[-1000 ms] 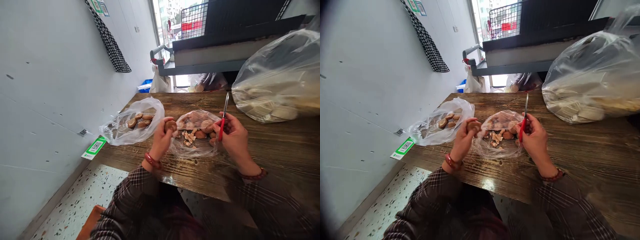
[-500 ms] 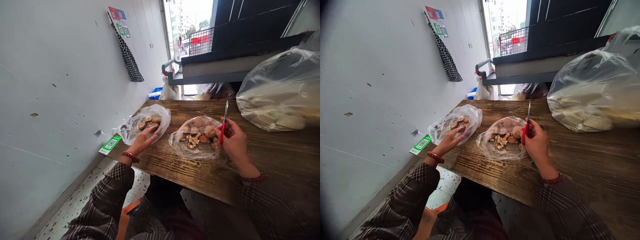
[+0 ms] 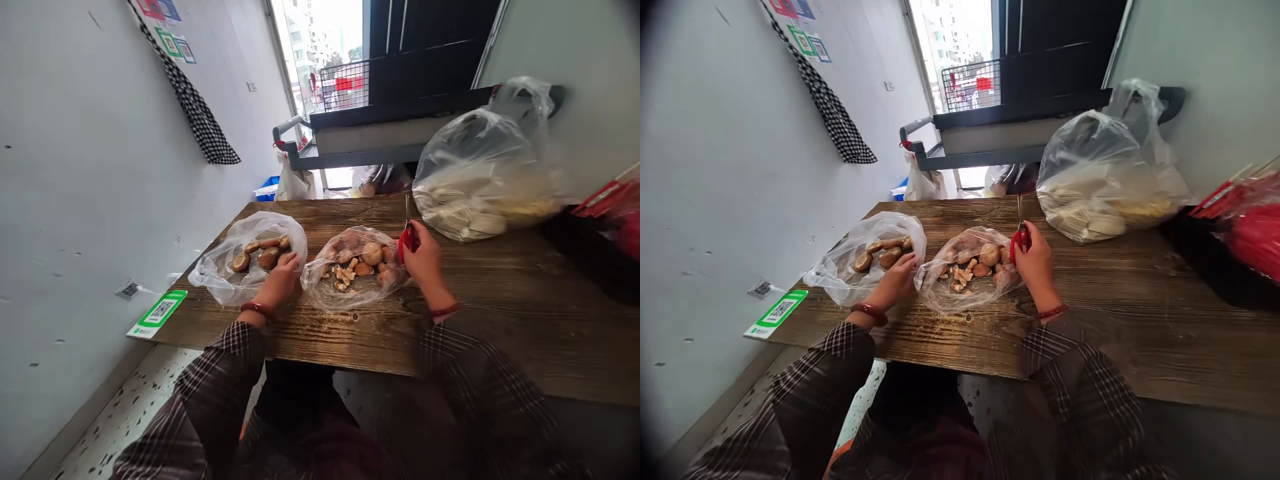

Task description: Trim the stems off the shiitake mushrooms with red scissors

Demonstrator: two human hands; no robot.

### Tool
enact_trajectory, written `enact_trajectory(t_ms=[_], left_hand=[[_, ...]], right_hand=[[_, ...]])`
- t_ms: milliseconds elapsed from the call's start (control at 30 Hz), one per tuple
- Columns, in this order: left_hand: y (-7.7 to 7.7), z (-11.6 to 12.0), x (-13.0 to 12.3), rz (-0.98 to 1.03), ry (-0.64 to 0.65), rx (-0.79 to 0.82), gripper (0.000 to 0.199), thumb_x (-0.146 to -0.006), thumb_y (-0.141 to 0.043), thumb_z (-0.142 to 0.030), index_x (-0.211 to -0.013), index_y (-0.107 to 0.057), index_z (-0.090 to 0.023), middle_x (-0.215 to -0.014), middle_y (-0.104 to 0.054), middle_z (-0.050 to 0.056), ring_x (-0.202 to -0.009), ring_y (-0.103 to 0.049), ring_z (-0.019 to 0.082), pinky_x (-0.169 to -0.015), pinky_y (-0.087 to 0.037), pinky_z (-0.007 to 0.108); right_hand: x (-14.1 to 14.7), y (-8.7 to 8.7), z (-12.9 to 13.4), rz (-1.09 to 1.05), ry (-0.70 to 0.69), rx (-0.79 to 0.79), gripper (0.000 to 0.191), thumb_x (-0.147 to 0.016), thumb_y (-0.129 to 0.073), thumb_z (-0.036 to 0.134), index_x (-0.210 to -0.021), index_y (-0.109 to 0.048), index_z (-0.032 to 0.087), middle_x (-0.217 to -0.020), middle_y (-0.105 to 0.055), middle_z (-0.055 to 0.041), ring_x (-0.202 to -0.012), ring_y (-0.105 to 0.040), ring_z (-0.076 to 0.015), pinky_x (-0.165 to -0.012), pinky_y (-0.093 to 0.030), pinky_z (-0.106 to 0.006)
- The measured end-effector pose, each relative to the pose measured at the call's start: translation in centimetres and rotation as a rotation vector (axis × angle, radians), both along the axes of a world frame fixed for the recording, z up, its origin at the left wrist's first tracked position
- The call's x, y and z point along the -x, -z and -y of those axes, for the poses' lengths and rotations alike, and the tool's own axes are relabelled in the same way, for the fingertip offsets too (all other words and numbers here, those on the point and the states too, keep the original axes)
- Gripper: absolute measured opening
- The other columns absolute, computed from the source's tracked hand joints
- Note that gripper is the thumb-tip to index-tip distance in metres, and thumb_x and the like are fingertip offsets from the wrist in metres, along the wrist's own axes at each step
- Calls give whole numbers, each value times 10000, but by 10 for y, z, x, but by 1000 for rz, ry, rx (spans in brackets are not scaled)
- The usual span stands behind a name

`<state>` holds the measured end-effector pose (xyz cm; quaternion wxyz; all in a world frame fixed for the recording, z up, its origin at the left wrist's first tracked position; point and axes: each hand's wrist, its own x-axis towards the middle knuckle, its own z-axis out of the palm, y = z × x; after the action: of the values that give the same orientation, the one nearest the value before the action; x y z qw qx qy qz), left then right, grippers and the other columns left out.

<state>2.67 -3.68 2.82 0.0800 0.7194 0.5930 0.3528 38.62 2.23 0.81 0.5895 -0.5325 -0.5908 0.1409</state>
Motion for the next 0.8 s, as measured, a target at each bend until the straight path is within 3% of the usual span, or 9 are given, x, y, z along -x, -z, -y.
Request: enact_trajectory(t_ms=[133,200,267,400,467,533,633,733,800], left_hand=[[-28,-17,-26,-84,-30,-32,353,-846,-571,-202,-1174,-685,-140,-1302,-663,199,-1284,-604,365,-1179,-431,584],[-45,-13,-44,-113,-90,-134,353,-911,-545,-236,-1236,-657,-154,-1278,-652,184,-1193,-640,334,-1135,-467,552],[-57,-4,-68,-117,-46,-204,321,-959,-514,-254,-1228,-665,-164,-1191,-664,160,-1056,-672,298,-1035,-529,505],[-59,3,-110,-204,502,53,226,-941,-580,-233,-1101,-741,-233,-1091,-727,84,-1017,-698,261,-1005,-551,435],[-53,-6,-118,-284,645,136,255,-925,-577,-188,-1104,-750,-239,-1187,-739,75,-1108,-697,259,-1075,-531,446],[-47,-22,-115,-338,596,87,325,-939,-527,-167,-1192,-725,-215,-1344,-698,103,-1265,-646,273,-1165,-479,484],[-41,-53,-104,-347,387,10,482,-930,-524,-180,-1405,-603,-158,-1584,-520,171,-1483,-483,315,-1253,-382,531],[-38,-84,-99,-333,229,84,577,-913,-534,-197,-1485,-527,-117,-1694,-359,200,-1559,-383,336,-1281,-329,517],[-37,-100,-103,-300,194,146,559,-922,-528,-229,-1470,-544,-119,-1682,-388,192,-1548,-406,310,-1278,-331,469]], right_hand=[[-8,-2,-4,8,21,-18,554,-818,-688,387,-1323,-658,161,-1148,-763,-152,-982,-706,-279,-975,-559,-502],[-9,-3,-5,-4,-24,-13,567,-808,-696,395,-1322,-653,159,-1139,-761,-146,-973,-705,-266,-978,-558,-481],[-8,-3,-6,3,-64,2,607,-780,-714,394,-1329,-646,143,-1134,-755,-149,-992,-703,-268,-993,-550,-474],[-8,1,-9,62,-87,52,786,-648,-800,375,-1363,-614,108,-1174,-724,-176,-1070,-677,-317,-1022,-531,-512],[-11,6,-13,42,-80,89,767,-625,-786,305,-1354,-618,134,-1195,-721,-166,-1095,-670,-322,-1045,-519,-521],[-14,11,-16,-11,-63,124,673,-659,-727,248,-1320,-638,158,-1193,-732,-156,-1083,-684,-314,-1047,-518,-524],[-16,19,-23,-75,-41,152,552,-727,-667,232,-1275,-664,169,-1163,-752,-153,-1038,-712,-308,-1016,-537,-531],[-14,27,-30,-155,-40,170,516,-742,-668,234,-1254,-676,171,-1131,-767,-141,-1008,-726,-293,-992,-555,-515],[-9,31,-35,-222,-38,188,518,-739,-668,226,-1253,-672,160,-1101,-775,-138,-967,-735,-275,-944,-581,-487]])
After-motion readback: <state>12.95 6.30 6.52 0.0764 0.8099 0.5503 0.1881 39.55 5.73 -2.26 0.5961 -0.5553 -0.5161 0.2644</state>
